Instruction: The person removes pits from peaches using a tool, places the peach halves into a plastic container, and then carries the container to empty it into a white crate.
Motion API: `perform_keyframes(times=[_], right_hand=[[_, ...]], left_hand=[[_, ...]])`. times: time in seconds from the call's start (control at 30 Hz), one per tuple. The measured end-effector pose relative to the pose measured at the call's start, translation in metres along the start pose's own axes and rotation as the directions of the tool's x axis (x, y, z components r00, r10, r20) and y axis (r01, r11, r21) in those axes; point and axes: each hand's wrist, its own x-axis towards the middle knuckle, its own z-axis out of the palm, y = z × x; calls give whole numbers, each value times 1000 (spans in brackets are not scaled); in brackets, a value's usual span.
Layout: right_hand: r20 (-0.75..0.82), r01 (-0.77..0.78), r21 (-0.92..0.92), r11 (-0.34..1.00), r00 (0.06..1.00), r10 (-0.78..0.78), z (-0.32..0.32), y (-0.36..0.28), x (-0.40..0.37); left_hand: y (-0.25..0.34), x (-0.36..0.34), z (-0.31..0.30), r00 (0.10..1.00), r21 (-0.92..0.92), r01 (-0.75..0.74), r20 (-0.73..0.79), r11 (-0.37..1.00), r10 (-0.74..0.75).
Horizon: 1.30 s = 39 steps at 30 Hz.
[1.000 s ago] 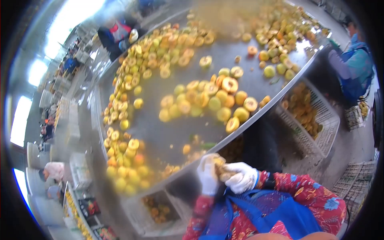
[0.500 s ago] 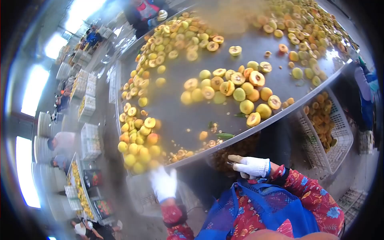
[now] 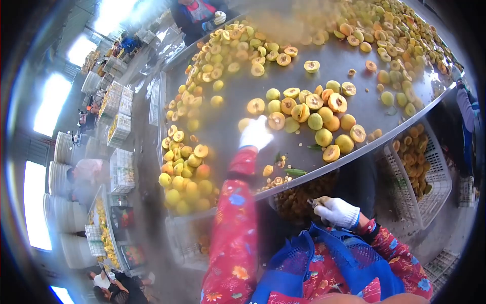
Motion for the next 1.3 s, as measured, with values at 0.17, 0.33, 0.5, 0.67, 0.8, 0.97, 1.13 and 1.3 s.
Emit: perform_keyframes(times=[0.17, 0.33, 0.5, 0.67, 0.8, 0.97, 1.13, 1.3], right_hand=[[-87, 250, 29, 968, 965, -246, -9, -36, -2], [-210, 323, -266, 908, 900, -382, 6, -62, 12], [-249, 266, -220, 939, 915, -318, 19, -60, 4], [-423, 299, 148, 943, 881, -213, 28, -45, 22], [-390, 286, 582, 761, 920, -48, 43, -43, 33], [-232, 114, 719, 686, 969, 82, 45, -25, 34], [-17, -28, 753, 657, 998, 63, 31, -32, 8], [-319, 281, -183, 942, 890, -327, 26, -27, 1]], left_hand=[[10, -95, -10, 940, -913, 331, 341, -238, -4], [43, -168, 0, 931, -800, 349, 356, -488, 81], [74, -195, 25, 988, -773, 114, 154, -624, -10], [82, -212, 50, 988, -938, 30, 81, -346, -133], [110, -228, 37, 926, -887, -194, -307, 420, -221], [110, -231, 57, 920, -764, -212, -367, 609, -140], [105, -226, 57, 919, -836, -149, -314, 528, -238], [88, -222, 49, 970, -920, -59, 39, -388, -239]])
